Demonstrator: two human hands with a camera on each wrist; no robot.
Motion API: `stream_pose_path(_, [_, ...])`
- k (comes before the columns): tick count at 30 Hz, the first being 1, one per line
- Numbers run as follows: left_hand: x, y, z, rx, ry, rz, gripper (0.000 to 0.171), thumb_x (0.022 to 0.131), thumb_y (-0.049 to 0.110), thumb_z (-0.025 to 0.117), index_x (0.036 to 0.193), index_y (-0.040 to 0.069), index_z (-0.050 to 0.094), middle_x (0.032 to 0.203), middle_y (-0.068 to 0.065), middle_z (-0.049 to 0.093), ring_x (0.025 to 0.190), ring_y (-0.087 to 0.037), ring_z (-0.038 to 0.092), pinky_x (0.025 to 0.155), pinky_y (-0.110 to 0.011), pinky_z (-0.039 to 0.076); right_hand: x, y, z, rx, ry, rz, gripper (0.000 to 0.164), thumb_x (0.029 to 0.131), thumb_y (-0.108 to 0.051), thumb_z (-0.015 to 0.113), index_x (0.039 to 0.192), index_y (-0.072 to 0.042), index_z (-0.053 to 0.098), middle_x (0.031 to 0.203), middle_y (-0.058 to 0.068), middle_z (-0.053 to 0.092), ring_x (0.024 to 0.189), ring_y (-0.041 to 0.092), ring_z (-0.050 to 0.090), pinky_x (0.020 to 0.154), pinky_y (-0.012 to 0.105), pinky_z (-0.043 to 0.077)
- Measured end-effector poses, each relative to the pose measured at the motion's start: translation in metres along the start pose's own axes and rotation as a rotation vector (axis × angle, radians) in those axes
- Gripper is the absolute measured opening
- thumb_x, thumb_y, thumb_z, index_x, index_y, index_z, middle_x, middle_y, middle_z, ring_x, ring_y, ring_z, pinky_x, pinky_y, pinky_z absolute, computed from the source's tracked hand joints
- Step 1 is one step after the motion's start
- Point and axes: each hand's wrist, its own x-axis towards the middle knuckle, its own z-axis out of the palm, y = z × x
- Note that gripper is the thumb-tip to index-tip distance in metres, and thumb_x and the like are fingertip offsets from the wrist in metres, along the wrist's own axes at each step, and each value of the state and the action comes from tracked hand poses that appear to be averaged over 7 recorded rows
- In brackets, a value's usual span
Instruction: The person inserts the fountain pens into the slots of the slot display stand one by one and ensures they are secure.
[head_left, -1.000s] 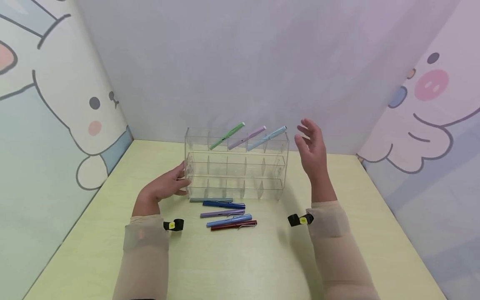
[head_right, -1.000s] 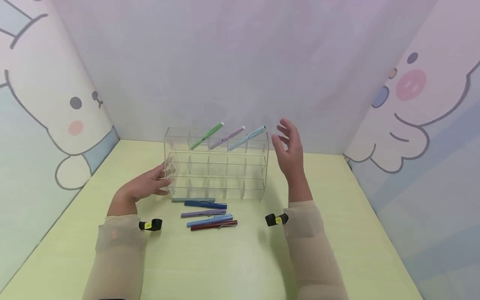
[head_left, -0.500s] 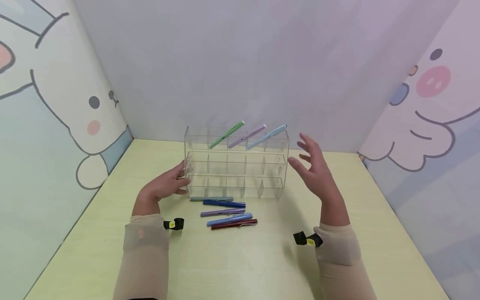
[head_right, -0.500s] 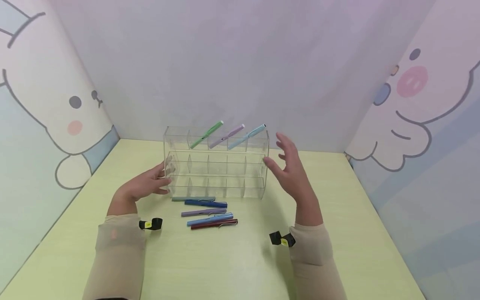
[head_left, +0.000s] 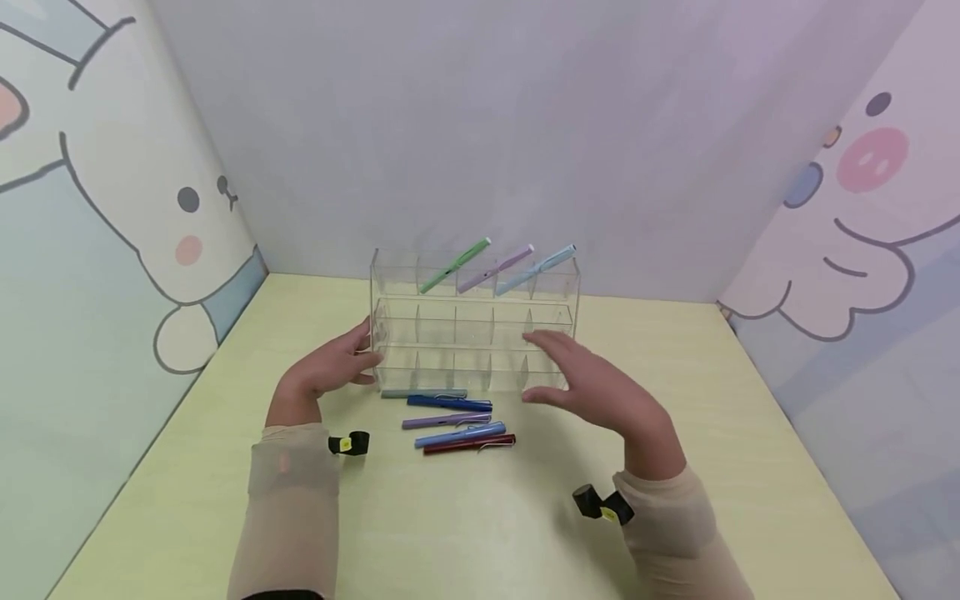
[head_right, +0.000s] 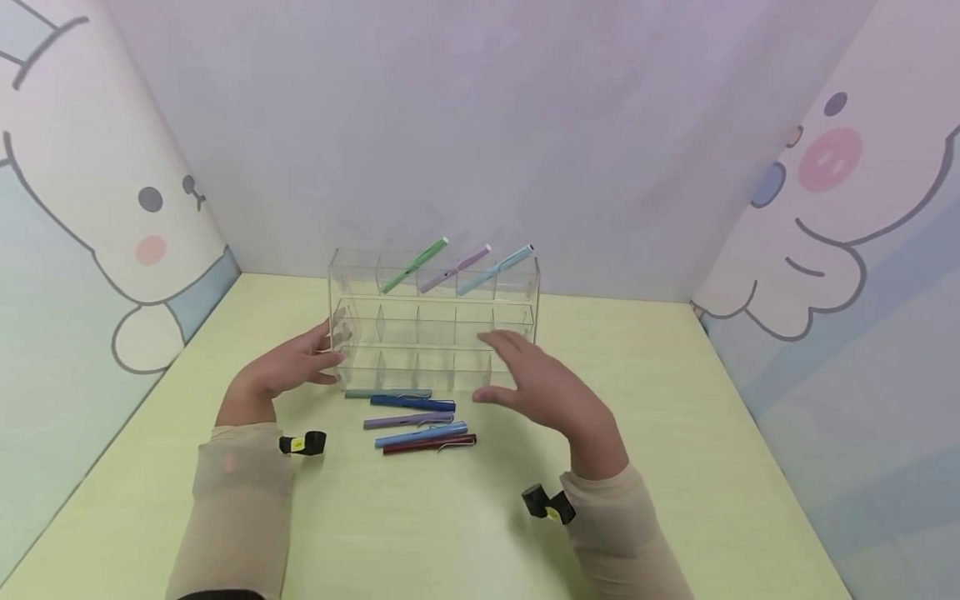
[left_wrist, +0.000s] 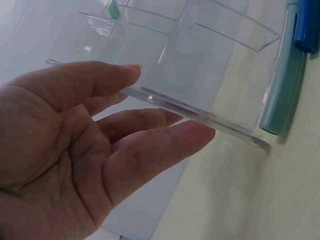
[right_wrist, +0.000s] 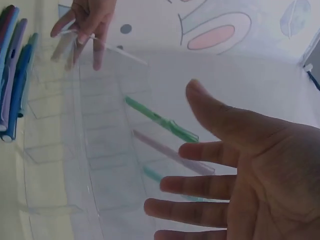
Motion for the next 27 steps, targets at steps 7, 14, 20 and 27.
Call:
stream_pose_path(7, [0.003,-0.002,-0.003,-0.005,0.002,-0.008,0.075,0.105,0.024,0.048,0.153,0.049,-0.003,0.163,-0.017,0.015,0.138,-0.04,0.04,0.1,-0.048,0.05,0.012,-0.016,0.029,-0.124,-0.164,0.032,0.068,0.084,-0.054,0.071,0.139,-0.019,0.052,0.139,0.0,0.052,0.122,0.019,0.056,0.1,0.041,0.048])
stream_pose_path(14, [0.003,-0.003,-0.003,-0.013,0.0,-0.004,0.077,0.105,0.024,0.048,0.157,0.039,-0.007,0.162,-0.018,0.015,0.138,-0.041,0.04,0.1,-0.048,0.05,0.028,-0.017,0.059,-0.207,-0.288,0.042,0.043,0.085,-0.039,0.076,0.116,-0.014,0.063,0.111,0.001,0.062,0.087,0.012,0.059,0.078,0.034,0.051])
stream_pose_path(20, [0.003,-0.002,-0.002,-0.01,-0.002,0.003,0.076,0.104,0.024,0.049,0.155,0.044,-0.004,0.162,-0.019,0.018,0.138,-0.041,0.04,0.099,-0.047,0.05,0.035,-0.016,0.078,-0.292,-0.304,0.008,0.025,0.084,-0.033,0.077,0.099,-0.017,0.064,0.095,-0.005,0.06,0.076,0.012,0.056,0.068,0.03,0.049])
stream_pose_path(27, [0.003,-0.003,-0.002,-0.005,-0.003,-0.004,0.077,0.105,0.024,0.048,0.156,0.04,-0.007,0.161,-0.02,0.017,0.137,-0.042,0.041,0.1,-0.048,0.05,0.038,-0.012,0.09,-0.395,-0.291,-0.022,0.023,0.083,-0.032,0.079,0.085,-0.022,0.058,0.083,-0.007,0.052,0.066,0.012,0.047,0.058,0.027,0.041])
